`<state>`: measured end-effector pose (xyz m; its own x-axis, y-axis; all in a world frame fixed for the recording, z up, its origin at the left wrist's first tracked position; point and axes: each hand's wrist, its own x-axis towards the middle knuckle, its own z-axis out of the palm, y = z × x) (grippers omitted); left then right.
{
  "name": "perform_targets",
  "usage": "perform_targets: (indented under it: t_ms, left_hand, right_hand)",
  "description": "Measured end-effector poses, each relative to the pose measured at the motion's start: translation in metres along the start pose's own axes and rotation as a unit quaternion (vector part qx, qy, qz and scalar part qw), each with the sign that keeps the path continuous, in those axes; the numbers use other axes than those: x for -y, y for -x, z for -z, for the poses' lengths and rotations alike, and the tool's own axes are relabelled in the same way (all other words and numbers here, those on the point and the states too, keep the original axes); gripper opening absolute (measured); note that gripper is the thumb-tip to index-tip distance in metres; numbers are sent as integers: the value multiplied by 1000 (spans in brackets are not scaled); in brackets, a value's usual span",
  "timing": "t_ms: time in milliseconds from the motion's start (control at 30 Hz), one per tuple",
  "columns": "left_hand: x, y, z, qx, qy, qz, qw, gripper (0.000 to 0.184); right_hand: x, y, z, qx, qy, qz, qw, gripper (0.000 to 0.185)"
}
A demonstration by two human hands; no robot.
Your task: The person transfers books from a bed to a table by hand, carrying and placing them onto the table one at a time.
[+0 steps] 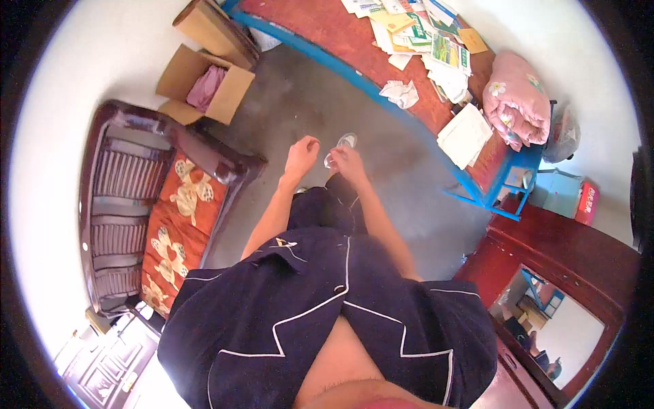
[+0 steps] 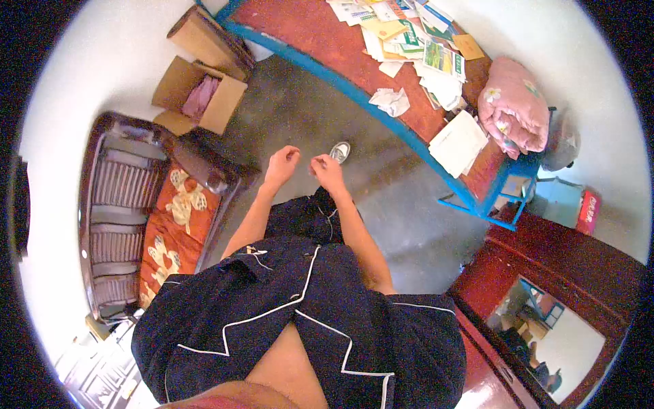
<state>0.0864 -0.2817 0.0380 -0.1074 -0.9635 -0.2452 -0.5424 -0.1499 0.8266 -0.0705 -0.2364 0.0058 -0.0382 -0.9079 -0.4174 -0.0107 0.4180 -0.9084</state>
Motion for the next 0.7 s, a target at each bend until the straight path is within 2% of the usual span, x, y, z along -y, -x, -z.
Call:
perform_targets:
  t_ms: [200,267,367,567,700]
  left_hand:
    - [-46,-95,-6,41,-18,-5,999,20]
    - [-53,-127,-17,16,4,-19,1000,19]
    - [-77,-152,-26,25,-21,-26,999,18]
    - [-93,-202,-58,88,17,-20,996,19]
    - [-108,-242,-73,131,-13,-45,990,19]
  right_hand:
    - [64,-85,44,-2,-55,-1,998,25]
    - [87,-112,63,-20,-80,12,997,23]
    - [89,-135,83,-37,-105,-16,994,21]
    - [104,-169,118,-101,-134,-70,983,21]
    - [85,-198,133,-130,-143,-68,979,20]
